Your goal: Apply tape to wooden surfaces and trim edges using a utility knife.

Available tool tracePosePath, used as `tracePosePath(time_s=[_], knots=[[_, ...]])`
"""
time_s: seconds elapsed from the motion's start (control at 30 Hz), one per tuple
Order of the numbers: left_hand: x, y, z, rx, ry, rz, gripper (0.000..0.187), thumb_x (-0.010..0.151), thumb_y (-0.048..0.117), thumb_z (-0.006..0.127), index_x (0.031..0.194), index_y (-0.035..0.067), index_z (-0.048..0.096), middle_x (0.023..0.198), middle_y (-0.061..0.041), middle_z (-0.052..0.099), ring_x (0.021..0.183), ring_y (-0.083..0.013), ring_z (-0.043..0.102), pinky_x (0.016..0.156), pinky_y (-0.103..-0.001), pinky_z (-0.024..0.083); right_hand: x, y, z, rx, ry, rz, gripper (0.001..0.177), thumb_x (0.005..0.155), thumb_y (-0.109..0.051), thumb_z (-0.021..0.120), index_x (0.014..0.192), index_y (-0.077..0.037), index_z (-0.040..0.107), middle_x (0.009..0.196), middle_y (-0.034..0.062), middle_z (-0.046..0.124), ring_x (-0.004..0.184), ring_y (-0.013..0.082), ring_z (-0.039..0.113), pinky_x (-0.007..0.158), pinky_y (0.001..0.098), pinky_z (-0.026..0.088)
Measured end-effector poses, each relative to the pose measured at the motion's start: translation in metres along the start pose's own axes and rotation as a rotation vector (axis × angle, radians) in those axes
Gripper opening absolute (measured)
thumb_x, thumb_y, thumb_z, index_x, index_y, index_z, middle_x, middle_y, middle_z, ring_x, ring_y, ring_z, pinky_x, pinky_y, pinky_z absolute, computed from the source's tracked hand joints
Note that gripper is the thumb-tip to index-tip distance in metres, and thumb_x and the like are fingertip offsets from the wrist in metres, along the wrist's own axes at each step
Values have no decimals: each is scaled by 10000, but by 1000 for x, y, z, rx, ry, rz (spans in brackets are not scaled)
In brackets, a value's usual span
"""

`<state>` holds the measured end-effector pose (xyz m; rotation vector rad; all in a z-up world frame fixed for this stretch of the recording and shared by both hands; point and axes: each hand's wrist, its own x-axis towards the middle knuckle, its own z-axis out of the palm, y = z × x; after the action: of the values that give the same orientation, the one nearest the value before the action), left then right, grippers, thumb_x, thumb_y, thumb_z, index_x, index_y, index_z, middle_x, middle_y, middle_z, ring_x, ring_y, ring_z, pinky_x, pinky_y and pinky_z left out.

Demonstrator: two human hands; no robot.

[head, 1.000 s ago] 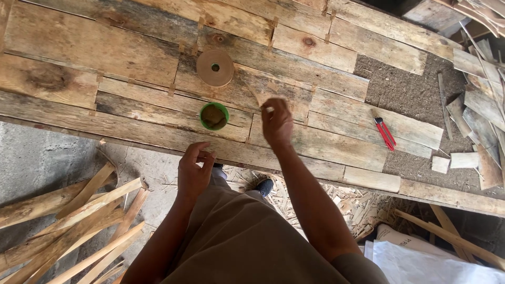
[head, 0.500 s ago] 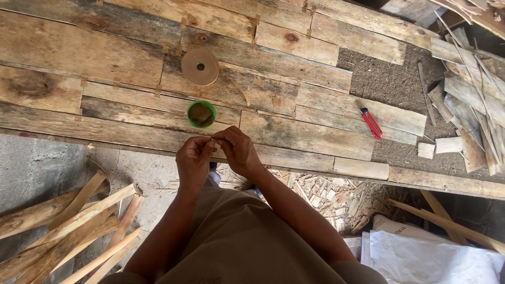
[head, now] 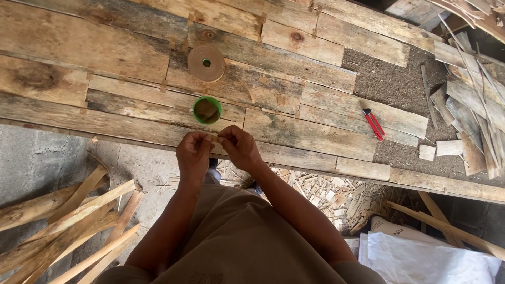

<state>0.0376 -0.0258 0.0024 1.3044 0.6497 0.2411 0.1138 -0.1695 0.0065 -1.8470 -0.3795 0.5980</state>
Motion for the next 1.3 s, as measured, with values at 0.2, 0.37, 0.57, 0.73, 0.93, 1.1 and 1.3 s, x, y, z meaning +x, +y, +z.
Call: tracePosePath(time_s=[0.2, 0.37, 0.57, 0.73, 0.93, 1.1, 1.3], knots=[[16, -5, 1, -41, 13, 95, 57, 990, 51, 705, 1013, 13, 670, 895, -48, 716, 775, -87, 697, 694, -224, 572, 20, -8, 7, 170, 23, 113, 60, 1005, -76, 673, 1012, -26, 642, 783, 0, 656, 658, 43, 578, 561, 223, 485], [35, 3, 4, 48, 70, 152, 72, 981, 69, 727, 1024, 15, 706, 872, -35, 728, 742, -75, 661, 658, -224, 544, 45, -18, 14, 99, 110, 68, 108, 990, -78, 677, 1055, -6, 629, 814, 22, 681, 675, 49, 588, 569, 223, 487], [53, 16, 4, 255, 150, 288, 75, 961, 72, 759, 1020, 30, 742, 932, -52, 691, 738, -109, 644, 628, -255, 526, 82, -27, 21, -214, 231, 46, 264, 929, -63, 706, 1127, -6, 541, 855, 111, 748, 685, 144, 707, 558, 297, 563], [69, -13, 4, 346, 178, 445, 100, 991, 59, 728, 1090, 56, 733, 1118, -80, 648, 911, -156, 692, 725, -281, 596, 93, -15, 25, -432, 221, -21, 346, 925, -49, 696, 1174, -28, 457, 865, 159, 763, 717, 239, 760, 601, 367, 615], [87, -29, 18, 445, 281, 206, 682, 856, 280, 898, 1355, 33, 505, 1276, -137, 533, 1166, -267, 569, 935, -428, 531, 93, -33, 29, -440, 243, 175, 375, 943, -124, 721, 1164, -43, 429, 831, 151, 736, 643, 259, 717, 551, 405, 578], [96, -49, 24, 290, 322, -83, 765, 803, 411, 905, 1356, 58, 512, 1273, -105, 557, 1131, -243, 568, 932, -413, 540, 96, -20, 28, -399, 267, 205, 355, 912, -44, 655, 1184, -36, 426, 861, 146, 714, 684, 226, 707, 548, 366, 602], [102, -63, 24, 223, 384, -13, 791, 770, 402, 903, 1354, 48, 503, 1273, -101, 555, 1086, -244, 580, 886, -409, 562, 88, -19, 23, -390, 295, 106, 344, 893, 5, 666, 1134, -27, 423, 832, 141, 665, 690, 214, 681, 542, 375, 576]])
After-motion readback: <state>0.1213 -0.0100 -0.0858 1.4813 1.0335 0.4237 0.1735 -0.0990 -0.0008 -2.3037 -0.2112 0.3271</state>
